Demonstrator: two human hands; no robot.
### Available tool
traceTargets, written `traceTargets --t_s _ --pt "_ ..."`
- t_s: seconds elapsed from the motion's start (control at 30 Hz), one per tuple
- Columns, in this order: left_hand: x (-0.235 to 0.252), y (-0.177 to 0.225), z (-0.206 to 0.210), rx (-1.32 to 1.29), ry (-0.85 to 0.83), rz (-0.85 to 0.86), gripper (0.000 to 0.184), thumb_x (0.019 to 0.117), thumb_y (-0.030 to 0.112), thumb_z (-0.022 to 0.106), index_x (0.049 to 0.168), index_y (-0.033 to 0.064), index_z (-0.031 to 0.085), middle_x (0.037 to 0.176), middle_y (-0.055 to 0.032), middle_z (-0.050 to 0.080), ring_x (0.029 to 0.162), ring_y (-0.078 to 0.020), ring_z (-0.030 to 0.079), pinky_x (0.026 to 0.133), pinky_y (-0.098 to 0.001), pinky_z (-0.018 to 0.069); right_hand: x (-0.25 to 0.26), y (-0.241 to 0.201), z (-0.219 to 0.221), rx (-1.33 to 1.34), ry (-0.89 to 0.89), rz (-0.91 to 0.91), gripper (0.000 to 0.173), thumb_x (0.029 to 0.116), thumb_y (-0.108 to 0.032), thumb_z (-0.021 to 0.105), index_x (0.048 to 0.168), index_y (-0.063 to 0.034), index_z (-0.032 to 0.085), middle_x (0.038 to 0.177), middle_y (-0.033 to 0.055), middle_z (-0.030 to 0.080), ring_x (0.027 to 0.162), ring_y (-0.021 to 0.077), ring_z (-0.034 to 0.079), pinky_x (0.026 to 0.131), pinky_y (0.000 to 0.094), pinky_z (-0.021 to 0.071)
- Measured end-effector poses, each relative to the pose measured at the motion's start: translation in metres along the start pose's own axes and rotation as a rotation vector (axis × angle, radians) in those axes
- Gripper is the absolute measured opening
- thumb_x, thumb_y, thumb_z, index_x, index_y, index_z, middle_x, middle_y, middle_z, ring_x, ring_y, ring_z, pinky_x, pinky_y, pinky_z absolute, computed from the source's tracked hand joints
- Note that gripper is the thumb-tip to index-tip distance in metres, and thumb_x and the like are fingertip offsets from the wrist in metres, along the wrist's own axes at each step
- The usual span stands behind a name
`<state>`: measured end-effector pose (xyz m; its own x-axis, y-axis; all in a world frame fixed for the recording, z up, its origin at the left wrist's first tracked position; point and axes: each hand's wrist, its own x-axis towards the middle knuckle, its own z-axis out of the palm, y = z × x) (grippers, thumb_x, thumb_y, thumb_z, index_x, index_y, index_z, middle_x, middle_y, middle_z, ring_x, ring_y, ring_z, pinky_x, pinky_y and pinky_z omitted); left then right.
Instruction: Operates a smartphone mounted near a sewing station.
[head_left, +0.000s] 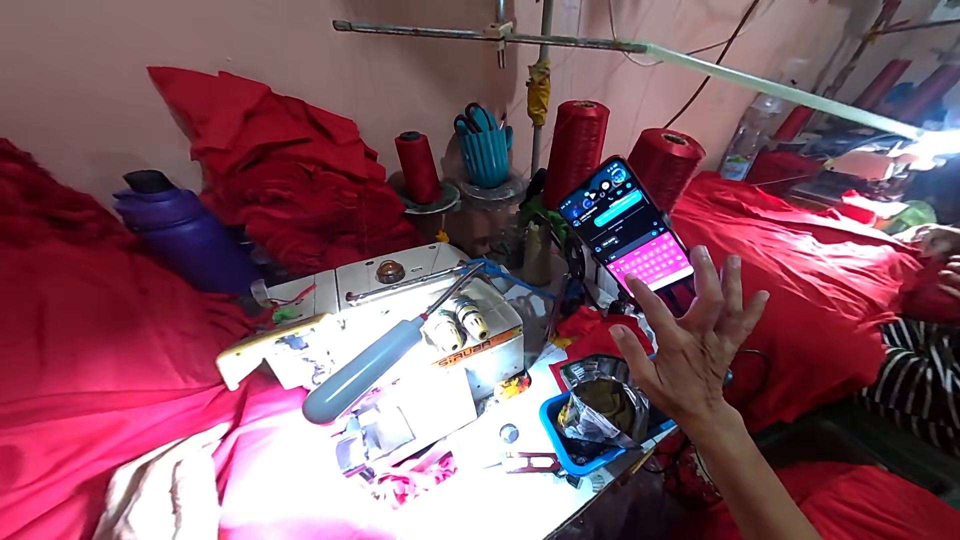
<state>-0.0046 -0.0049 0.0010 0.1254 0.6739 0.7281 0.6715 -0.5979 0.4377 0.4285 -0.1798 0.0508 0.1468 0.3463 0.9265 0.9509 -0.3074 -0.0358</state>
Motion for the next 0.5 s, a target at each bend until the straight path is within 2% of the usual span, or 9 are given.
traceTargets --t_s 0.13,0.27,0.37,0.5 --pt "0.003 0.013 -0.005 0.004 -0.037 -0.02 0.038 0.1037 0.006 0.036 0.115 -0.0167 0.065 0.114 -0.0374 0.064 0.113 -0.0438 0.061 0.105 -0.045 0.0437 0.004 0.002 -0.004 -0.025 0.02 0.024 0.055 0.1011 -0.061 0.04 0.138 -0.0272 0.064 0.16 0.0262 0.034 0.153 0.0495 0.018 0.113 0.0776 0.0036" --pt "0.001 0.002 -0.001 -0.013 -0.003 0.0 0.037 0.1028 0.006 0.037 0.113 -0.0152 0.066 0.111 -0.0348 0.066 0.111 -0.0433 0.062 0.103 -0.0463 0.0446 0.006 0.003 -0.004 -0.033 0.03 0.031 0.055 0.1013 -0.061 0.04 0.141 -0.0292 0.062 0.161 0.0261 0.033 0.153 0.0492 0.016 0.113 0.0774 0.0034" --pt "0.002 0.01 -0.005 0.007 -0.037 -0.006 0.038 0.1044 0.007 0.037 0.115 -0.0155 0.065 0.115 -0.0362 0.064 0.115 -0.0442 0.061 0.106 -0.0444 0.0429 0.007 0.004 -0.004 -0.04 0.012 0.038 0.055 0.1014 -0.06 0.04 0.141 -0.0283 0.061 0.161 0.0274 0.033 0.153 0.0505 0.016 0.112 0.0784 0.0037" --pt "0.002 0.007 -0.004 0.012 -0.034 0.004 0.038 0.1048 0.008 0.036 0.115 -0.0146 0.065 0.115 -0.0353 0.064 0.115 -0.0416 0.061 0.106 -0.0428 0.044 0.008 0.004 -0.002 -0.033 0.0 0.057 0.054 0.1015 -0.058 0.042 0.144 -0.0289 0.06 0.161 0.0272 0.032 0.153 0.0506 0.015 0.112 0.0788 0.0029"
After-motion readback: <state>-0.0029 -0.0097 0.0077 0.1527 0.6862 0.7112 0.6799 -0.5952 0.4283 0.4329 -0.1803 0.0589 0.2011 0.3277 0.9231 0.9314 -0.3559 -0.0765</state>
